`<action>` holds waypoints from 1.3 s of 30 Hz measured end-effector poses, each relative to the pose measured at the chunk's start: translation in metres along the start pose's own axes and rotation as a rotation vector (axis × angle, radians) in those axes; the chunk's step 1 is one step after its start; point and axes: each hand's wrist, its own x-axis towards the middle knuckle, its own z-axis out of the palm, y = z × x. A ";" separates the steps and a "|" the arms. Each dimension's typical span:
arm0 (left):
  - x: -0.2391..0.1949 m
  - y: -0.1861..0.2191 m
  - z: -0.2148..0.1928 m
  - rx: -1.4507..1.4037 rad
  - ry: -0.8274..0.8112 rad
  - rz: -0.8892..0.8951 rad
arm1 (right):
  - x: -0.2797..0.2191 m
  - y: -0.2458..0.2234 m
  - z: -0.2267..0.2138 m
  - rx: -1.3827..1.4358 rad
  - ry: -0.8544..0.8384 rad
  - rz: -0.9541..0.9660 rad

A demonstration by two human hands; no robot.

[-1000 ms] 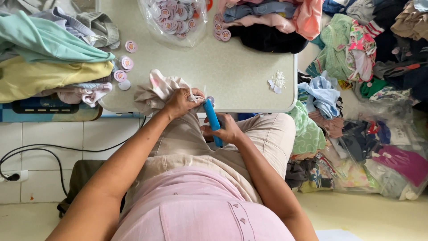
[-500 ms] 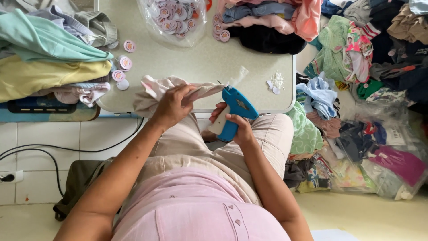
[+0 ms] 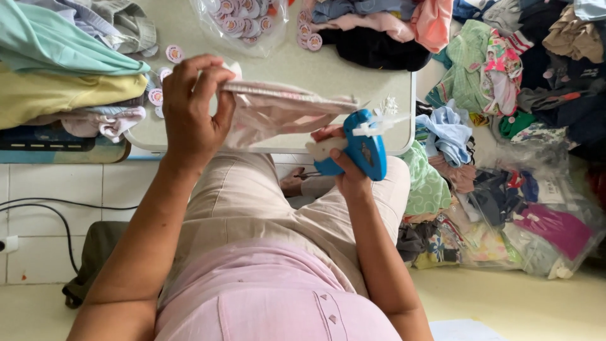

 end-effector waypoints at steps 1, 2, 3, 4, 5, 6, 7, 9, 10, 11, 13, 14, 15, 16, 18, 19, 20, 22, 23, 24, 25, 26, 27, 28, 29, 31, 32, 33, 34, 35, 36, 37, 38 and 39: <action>0.009 0.007 -0.006 -0.001 -0.010 -0.003 | 0.007 -0.007 0.002 0.004 0.008 0.006; 0.018 0.013 -0.011 -0.106 0.015 -0.005 | 0.014 -0.015 0.004 -0.060 0.001 -0.083; 0.029 0.020 -0.015 -0.212 0.049 -0.003 | 0.025 -0.024 0.005 -0.131 -0.009 -0.179; 0.032 0.023 -0.012 -0.216 0.047 -0.003 | 0.027 -0.023 0.001 -0.133 -0.006 -0.179; 0.037 0.026 -0.010 -0.215 0.044 0.021 | 0.032 -0.023 -0.002 -0.066 0.015 -0.196; 0.042 0.029 -0.009 -0.214 0.040 0.045 | 0.037 -0.023 -0.005 0.002 0.036 -0.213; 0.036 0.028 -0.005 -0.214 0.043 0.045 | 0.039 -0.023 0.000 0.001 0.033 -0.213; 0.024 0.025 0.003 -0.138 -0.053 -0.053 | 0.041 -0.021 0.010 0.079 0.055 -0.169; 0.016 0.017 0.008 -0.140 -0.054 -0.053 | 0.037 -0.007 0.007 0.078 0.057 -0.168; 0.008 0.010 0.013 -0.090 -0.082 -0.073 | 0.031 0.006 0.003 0.150 0.113 -0.112; -0.010 -0.006 0.022 -0.041 -0.115 -0.099 | 0.021 0.031 -0.004 0.221 0.173 -0.049; -0.020 -0.016 0.025 -0.036 -0.141 -0.139 | 0.016 0.043 -0.008 0.194 0.225 0.026; -0.029 -0.026 0.029 -0.031 -0.168 -0.173 | 0.012 0.054 -0.011 0.168 0.280 0.095; -0.041 -0.035 0.034 -0.033 -0.174 -0.175 | 0.008 0.065 -0.017 0.169 0.286 0.098; -0.062 -0.054 0.042 -0.008 -0.425 -0.327 | 0.004 0.085 -0.030 0.271 0.288 0.184; -0.070 -0.058 0.046 -0.008 -0.426 -0.329 | 0.004 0.089 -0.036 0.271 0.288 0.186; -0.077 -0.063 0.050 0.020 -0.561 -0.374 | 0.004 0.094 -0.041 0.316 0.276 0.241; -0.087 -0.067 0.054 0.050 -0.695 -0.423 | 0.004 0.103 -0.053 0.361 0.260 0.300; -0.087 -0.067 0.054 0.021 -0.743 -0.462 | 0.003 0.108 -0.059 0.393 0.255 0.343; -0.088 -0.067 0.053 -0.009 -0.791 -0.500 | 0.003 0.113 -0.066 0.425 0.250 0.385; -0.085 -0.064 0.051 -0.008 -0.793 -0.501 | 0.004 0.115 -0.068 0.427 0.251 0.386; -0.082 -0.060 0.048 -0.018 -0.768 -0.482 | 0.004 0.117 -0.070 0.437 0.255 0.390; -0.079 -0.056 0.046 -0.029 -0.744 -0.464 | 0.004 0.118 -0.073 0.445 0.259 0.393; -0.080 -0.057 0.051 -0.029 -0.747 -0.465 | 0.003 0.116 -0.071 0.446 0.262 0.395; -0.080 -0.058 0.056 -0.043 -0.665 -0.431 | 0.004 0.114 -0.070 0.428 0.232 0.382; -0.073 -0.053 0.062 -0.055 -0.581 -0.398 | 0.006 0.104 -0.063 0.410 0.200 0.371; -0.067 -0.047 0.063 -0.008 -0.510 -0.309 | 0.008 0.096 -0.057 0.396 0.196 0.406; -0.061 -0.041 0.065 0.037 -0.442 -0.221 | 0.008 0.088 -0.051 0.381 0.196 0.441; -0.061 -0.038 0.073 0.037 -0.443 -0.223 | 0.008 0.088 -0.051 0.381 0.197 0.444; -0.060 -0.035 0.081 0.032 -0.484 -0.247 | 0.008 0.088 -0.052 0.382 0.197 0.445; -0.059 -0.032 0.090 0.027 -0.525 -0.271 | 0.007 0.087 -0.052 0.382 0.197 0.446; -0.063 -0.027 0.096 0.027 -0.524 -0.269 | 0.008 0.086 -0.051 0.381 0.197 0.444; -0.067 -0.022 0.102 0.022 -0.714 -0.349 | 0.008 0.086 -0.050 0.371 0.204 0.442; -0.071 -0.016 0.108 0.016 -0.906 -0.427 | 0.008 0.085 -0.049 0.362 0.212 0.441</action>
